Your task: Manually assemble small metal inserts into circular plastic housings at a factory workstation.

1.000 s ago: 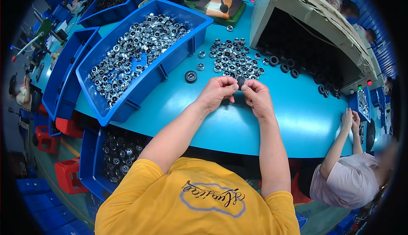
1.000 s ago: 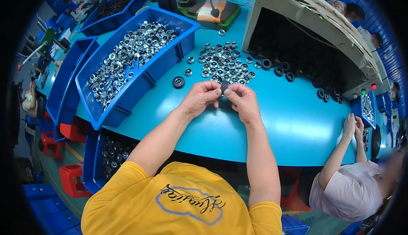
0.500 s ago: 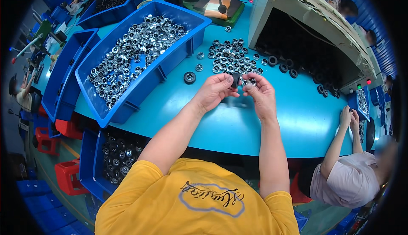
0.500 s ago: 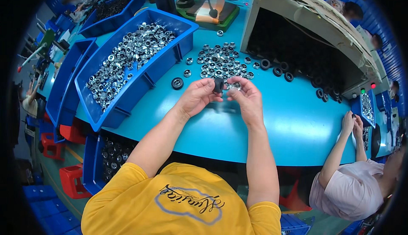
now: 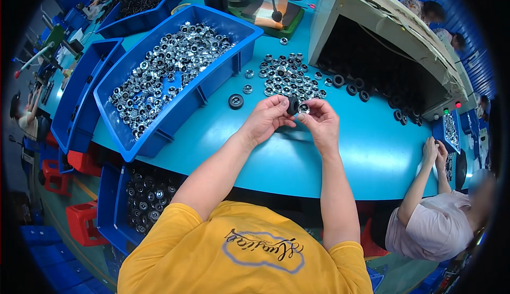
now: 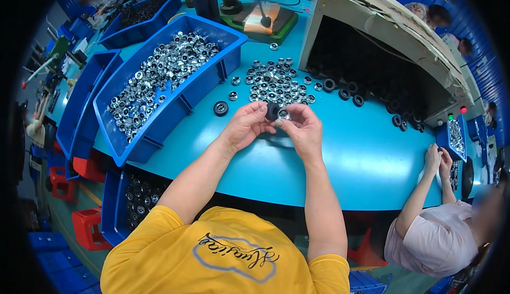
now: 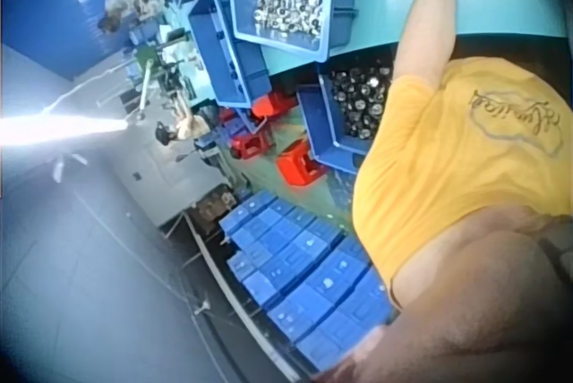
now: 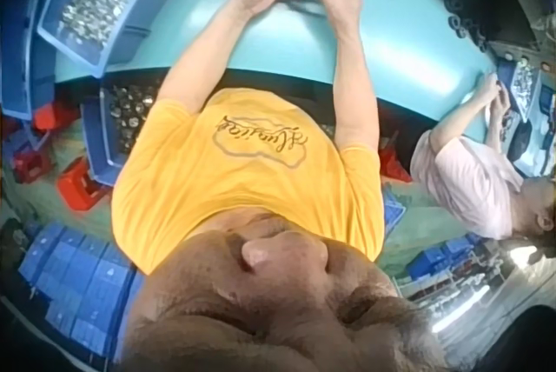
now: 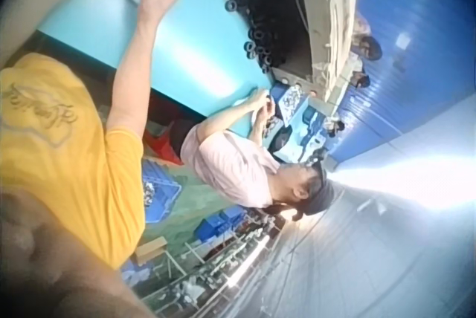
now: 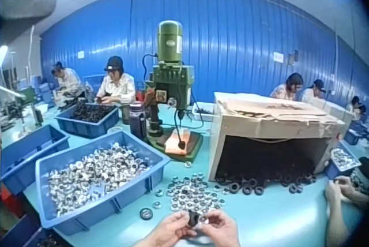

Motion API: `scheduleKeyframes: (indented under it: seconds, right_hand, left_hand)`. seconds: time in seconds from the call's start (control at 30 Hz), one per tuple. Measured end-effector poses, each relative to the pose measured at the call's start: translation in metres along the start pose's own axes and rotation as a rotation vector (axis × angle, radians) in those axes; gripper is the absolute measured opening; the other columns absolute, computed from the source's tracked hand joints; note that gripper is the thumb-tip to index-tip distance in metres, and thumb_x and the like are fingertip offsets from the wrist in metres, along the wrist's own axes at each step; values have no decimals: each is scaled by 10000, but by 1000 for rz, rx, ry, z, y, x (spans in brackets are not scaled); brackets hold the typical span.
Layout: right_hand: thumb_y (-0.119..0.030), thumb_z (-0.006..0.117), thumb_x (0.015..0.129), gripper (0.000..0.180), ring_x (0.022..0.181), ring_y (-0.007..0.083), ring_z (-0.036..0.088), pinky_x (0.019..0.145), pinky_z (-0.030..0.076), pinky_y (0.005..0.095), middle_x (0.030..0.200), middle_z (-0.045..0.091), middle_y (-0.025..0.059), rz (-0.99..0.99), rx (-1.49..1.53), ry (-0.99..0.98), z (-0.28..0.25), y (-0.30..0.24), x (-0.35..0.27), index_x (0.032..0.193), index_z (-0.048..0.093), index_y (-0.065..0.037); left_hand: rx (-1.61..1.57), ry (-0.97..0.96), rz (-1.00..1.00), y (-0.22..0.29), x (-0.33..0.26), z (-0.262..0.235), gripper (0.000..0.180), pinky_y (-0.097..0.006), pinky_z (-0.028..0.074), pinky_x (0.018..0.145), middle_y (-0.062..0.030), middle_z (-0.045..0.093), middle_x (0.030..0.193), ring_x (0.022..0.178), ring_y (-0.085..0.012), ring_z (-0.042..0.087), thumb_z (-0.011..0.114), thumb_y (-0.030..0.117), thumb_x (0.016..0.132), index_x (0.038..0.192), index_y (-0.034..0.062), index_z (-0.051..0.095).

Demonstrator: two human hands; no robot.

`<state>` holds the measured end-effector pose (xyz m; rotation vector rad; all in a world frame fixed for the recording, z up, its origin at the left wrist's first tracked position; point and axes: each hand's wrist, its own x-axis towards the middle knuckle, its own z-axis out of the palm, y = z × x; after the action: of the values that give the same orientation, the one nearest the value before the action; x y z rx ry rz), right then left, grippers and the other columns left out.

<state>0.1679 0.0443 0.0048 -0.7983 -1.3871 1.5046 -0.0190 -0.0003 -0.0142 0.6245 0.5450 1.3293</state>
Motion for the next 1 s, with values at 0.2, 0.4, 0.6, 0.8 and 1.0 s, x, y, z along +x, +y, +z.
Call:
scheduleKeyframes:
  seconds: [0.2, 0.4, 0.6, 0.8, 1.0]
  right_hand:
    - [2, 838, 747, 332, 862, 137, 686, 741, 567, 254, 1035, 640, 54, -204, -229, 44, 7, 0, -3, 1048, 700, -12]
    - [-12, 854, 713, 306, 747, 132, 669, 648, 568, 257, 990, 641, 58, -326, -428, 92, 9, -7, -4, 983, 712, -35]
    - [5, 847, 694, 318, 721, 144, 665, 628, 573, 265, 938, 631, 61, -434, -624, 144, 16, -4, -8, 977, 713, -48]
    - [28, 816, 723, 429, 776, 149, 664, 682, 579, 266, 965, 626, 67, -420, -607, 28, 25, -11, -10, 1125, 692, -59]
    - [-56, 760, 871, 494, 957, 129, 635, 780, 563, 260, 1136, 575, 75, -108, -207, 4, 5, 3, 1, 1332, 592, -1]
  left_hand:
    - [82, 36, 31, 2, -2, 14, 261, -318, 583, 788, -89, 662, 1060, 925, -174, 671, 625, 167, 1000, 1208, 31, 546]
    - [281, 57, 91, -4, -1, 15, 305, -320, 580, 802, -103, 652, 1113, 948, -173, 662, 594, 117, 1007, 1282, 11, 514]
    - [375, 76, 83, -5, -2, 20, 338, -314, 558, 877, -112, 643, 1156, 1018, -165, 648, 601, 128, 1007, 1309, 8, 505]
    - [454, 131, 140, -9, -1, 15, 333, -313, 554, 898, -119, 652, 1156, 1054, -169, 649, 605, 137, 1009, 1300, -1, 521]
    - [378, 122, 210, -11, -1, 21, 241, -274, 552, 721, -70, 642, 1062, 859, -131, 633, 528, 102, 1034, 1256, 11, 539]
